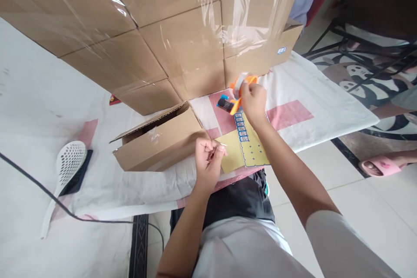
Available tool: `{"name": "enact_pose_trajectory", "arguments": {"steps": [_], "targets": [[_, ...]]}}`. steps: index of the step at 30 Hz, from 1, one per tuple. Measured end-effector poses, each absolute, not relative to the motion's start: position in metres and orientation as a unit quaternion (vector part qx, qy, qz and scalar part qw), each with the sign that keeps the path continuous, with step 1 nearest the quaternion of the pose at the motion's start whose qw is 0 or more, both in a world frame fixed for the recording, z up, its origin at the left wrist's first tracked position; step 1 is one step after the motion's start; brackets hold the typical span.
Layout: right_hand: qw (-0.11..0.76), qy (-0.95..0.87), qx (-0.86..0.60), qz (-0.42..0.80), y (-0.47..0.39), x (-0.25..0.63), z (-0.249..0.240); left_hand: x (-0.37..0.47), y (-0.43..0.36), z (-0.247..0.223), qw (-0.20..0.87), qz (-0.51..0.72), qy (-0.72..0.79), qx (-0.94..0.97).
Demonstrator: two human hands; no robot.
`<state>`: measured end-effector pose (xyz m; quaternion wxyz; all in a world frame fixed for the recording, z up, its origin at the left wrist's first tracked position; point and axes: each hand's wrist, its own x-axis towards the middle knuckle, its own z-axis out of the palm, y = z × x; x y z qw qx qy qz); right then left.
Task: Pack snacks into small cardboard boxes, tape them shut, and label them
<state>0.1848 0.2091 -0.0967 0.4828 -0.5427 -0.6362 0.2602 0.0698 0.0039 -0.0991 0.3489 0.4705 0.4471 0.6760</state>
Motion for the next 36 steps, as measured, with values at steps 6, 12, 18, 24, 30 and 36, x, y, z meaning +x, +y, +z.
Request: {"name": "enact_pose_trajectory", "arguments": {"steps": [6,12,18,24,30,36], "targets": [[0.339,-0.663,-0.6,0.293,0.225,0.149,-0.102,0.056,0.003,-0.107,0.325,0.69,0.442,0.472],[0.246,-0.686,-0.45,0.517,0.148,0.18,-0.073,0.043,-0.007,-0.113,0.324,0.675,0.446,0.49],[0.141,-0.666,-0.275,0.679,0.085,0.195,-0.067,0.037,-0.019,-0.119,0.326,0.651,0.458,0.51],[0.206,-0.654,-0.256,0.682,0.088,0.187,-0.058,0.026,-0.028,-0.121,0.323,0.64,0.487,0.499],[0.238,-0.754,-0.224,0.57,0.088,0.177,-0.057,0.024,-0.029,-0.117,0.361,0.636,0.519,0.442],[0.302,-0.85,-0.138,0.409,0.096,0.162,-0.015,0.008,-0.059,-0.079,0.489,0.535,0.617,0.307]]}}
